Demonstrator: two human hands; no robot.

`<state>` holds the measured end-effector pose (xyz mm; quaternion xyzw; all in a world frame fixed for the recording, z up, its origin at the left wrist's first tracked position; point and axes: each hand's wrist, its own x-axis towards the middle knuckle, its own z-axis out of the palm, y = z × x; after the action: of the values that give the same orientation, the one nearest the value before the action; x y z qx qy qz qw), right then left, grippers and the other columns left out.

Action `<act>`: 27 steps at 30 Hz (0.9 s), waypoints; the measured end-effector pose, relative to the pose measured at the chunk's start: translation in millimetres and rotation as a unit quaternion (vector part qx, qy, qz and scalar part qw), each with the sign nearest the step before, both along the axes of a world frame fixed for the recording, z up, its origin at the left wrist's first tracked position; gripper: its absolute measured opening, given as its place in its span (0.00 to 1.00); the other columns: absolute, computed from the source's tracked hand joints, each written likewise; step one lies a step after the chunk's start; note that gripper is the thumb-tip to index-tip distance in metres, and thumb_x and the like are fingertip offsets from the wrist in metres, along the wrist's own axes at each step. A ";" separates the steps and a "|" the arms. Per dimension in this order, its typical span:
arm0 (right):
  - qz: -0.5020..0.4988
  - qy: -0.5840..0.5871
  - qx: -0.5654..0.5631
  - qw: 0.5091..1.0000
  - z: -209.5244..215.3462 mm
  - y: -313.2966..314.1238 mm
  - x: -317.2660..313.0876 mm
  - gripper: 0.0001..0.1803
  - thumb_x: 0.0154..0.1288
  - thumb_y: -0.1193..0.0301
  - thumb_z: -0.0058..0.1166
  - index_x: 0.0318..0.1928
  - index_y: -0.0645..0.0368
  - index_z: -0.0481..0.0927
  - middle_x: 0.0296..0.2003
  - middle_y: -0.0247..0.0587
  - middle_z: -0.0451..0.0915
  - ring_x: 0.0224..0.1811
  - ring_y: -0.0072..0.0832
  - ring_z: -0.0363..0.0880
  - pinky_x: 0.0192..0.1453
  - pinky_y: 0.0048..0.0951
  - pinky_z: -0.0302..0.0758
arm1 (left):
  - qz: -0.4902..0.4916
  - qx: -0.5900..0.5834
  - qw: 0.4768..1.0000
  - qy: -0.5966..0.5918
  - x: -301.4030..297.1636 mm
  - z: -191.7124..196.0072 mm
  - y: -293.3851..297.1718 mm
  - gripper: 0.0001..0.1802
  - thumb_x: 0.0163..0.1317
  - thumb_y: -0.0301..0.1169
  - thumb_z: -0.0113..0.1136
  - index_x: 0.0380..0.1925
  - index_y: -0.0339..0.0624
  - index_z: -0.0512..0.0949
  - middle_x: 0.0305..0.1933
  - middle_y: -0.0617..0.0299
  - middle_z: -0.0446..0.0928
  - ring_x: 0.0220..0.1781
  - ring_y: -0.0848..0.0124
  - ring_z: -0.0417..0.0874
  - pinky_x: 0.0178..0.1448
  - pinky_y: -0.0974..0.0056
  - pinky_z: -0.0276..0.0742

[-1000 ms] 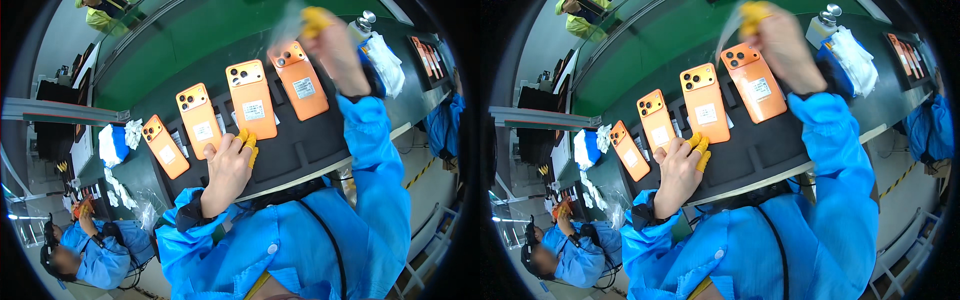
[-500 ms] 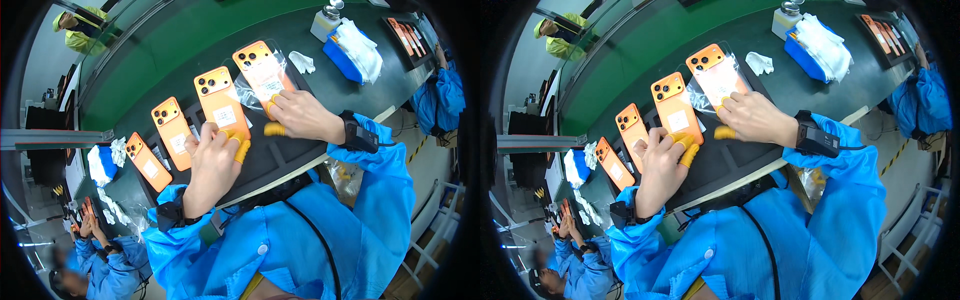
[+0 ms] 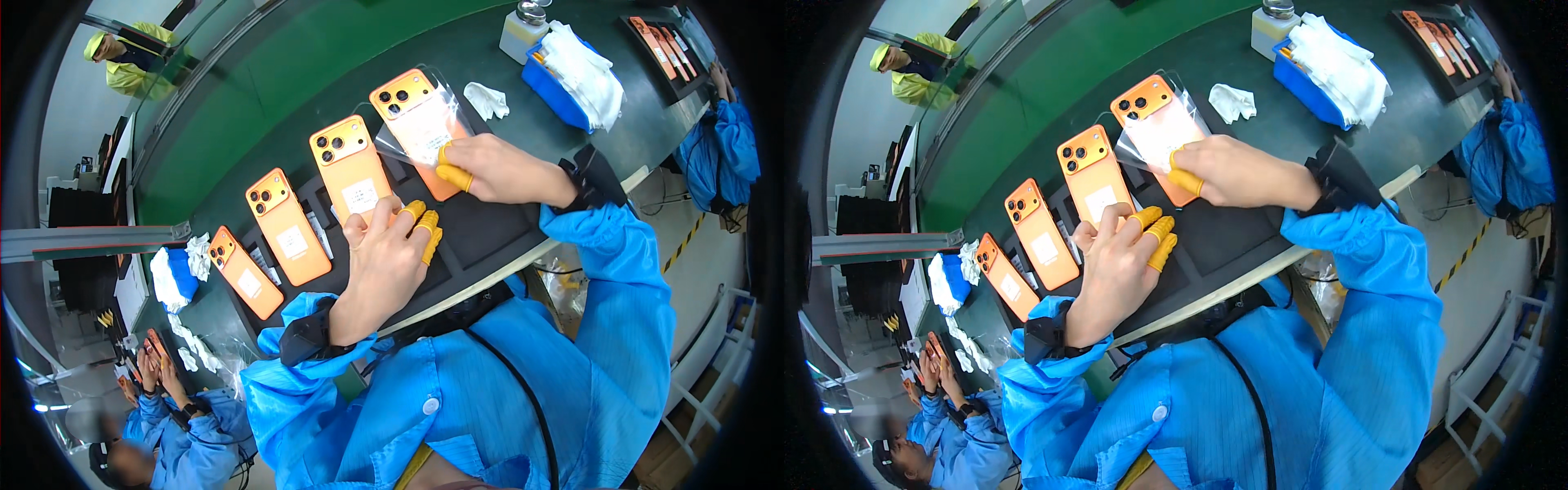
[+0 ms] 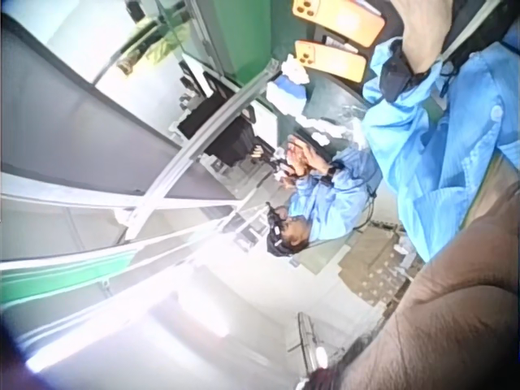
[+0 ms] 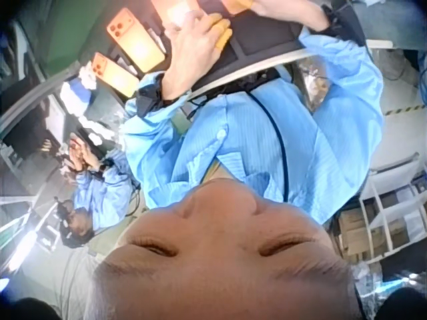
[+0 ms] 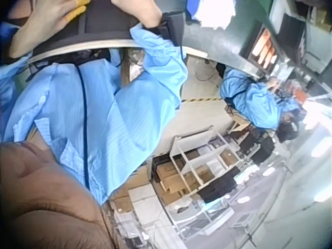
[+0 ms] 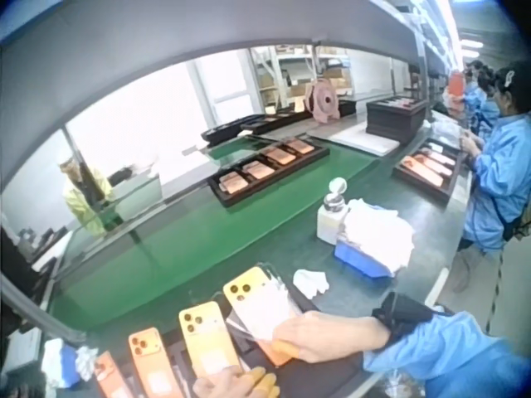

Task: The recorder uses a cleaning cloth and liquid to wipe down the screens and bodies of several mobile phones on an assembly line.

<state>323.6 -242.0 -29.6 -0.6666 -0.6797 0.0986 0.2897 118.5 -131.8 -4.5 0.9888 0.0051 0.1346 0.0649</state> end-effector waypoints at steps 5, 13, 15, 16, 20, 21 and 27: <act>0.015 0.137 -0.001 0.991 4.6 0.4 6.4 0.07 0.60 0.73 0.51 0.32 0.66 0.74 0.25 0.59 0.75 0.33 0.53 0.76 0.36 0.44 0.72 | -0.001 0.022 0.999 -0.023 3.9 -4.9 -3.5 0.11 0.39 0.26 0.67 0.27 0.43 0.80 0.33 0.65 0.74 0.52 0.62 0.73 0.44 0.52 0.53; 0.005 -0.170 0.056 0.984 -4.9 -8.0 -32.5 0.16 0.60 0.61 0.56 0.37 0.63 0.76 0.32 0.41 0.76 0.39 0.35 0.76 0.40 0.34 0.77 | 0.020 0.025 0.999 -0.037 1.1 -9.5 5.4 0.11 0.39 0.26 0.68 0.27 0.42 0.81 0.32 0.64 0.73 0.51 0.61 0.72 0.43 0.51 0.53; -0.002 -0.196 0.058 0.979 -10.3 -8.7 -33.6 0.14 0.59 0.63 0.55 0.37 0.62 0.76 0.32 0.40 0.76 0.39 0.33 0.76 0.40 0.32 0.77 | 0.024 0.023 0.999 -0.028 1.5 -10.0 4.2 0.12 0.38 0.26 0.68 0.28 0.41 0.81 0.32 0.63 0.73 0.51 0.60 0.72 0.43 0.51 0.53; -0.007 -0.220 0.060 0.974 -13.3 -8.9 -34.7 0.12 0.59 0.64 0.54 0.36 0.61 0.76 0.32 0.39 0.76 0.39 0.32 0.77 0.40 0.31 0.77 | 0.023 0.023 0.999 -0.029 1.9 -9.3 4.2 0.12 0.38 0.26 0.68 0.28 0.41 0.81 0.32 0.63 0.73 0.51 0.60 0.72 0.43 0.51 0.53; 0.004 -0.254 0.080 0.964 -19.8 -7.4 -37.4 0.11 0.53 0.67 0.58 0.35 0.59 0.76 0.30 0.37 0.74 0.39 0.33 0.76 0.43 0.31 0.77 | 0.023 0.020 0.999 -0.030 2.2 -8.2 3.1 0.12 0.39 0.26 0.68 0.28 0.41 0.82 0.33 0.63 0.74 0.51 0.61 0.72 0.43 0.51 0.53; 0.014 -0.231 0.071 0.970 -18.5 -7.7 -35.6 0.11 0.54 0.68 0.58 0.36 0.59 0.76 0.30 0.37 0.74 0.40 0.34 0.76 0.43 0.32 0.77 | 0.023 0.019 0.999 -0.032 2.4 -8.7 2.9 0.12 0.39 0.26 0.68 0.28 0.41 0.81 0.33 0.63 0.74 0.51 0.61 0.72 0.43 0.51 0.53; 0.031 0.007 0.059 0.998 -5.1 -3.7 -13.3 0.05 0.61 0.73 0.55 0.33 0.63 0.75 0.30 0.50 0.76 0.33 0.44 0.77 0.37 0.38 0.75 | 0.012 0.010 1.000 -0.027 0.8 -16.4 0.7 0.10 0.37 0.27 0.67 0.24 0.46 0.80 0.37 0.63 0.76 0.54 0.64 0.72 0.50 0.53 0.52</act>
<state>310.3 -245.6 -34.7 -0.6266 -0.7025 0.0719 0.3297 119.3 -131.1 -20.9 0.9853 0.0139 0.1618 0.0534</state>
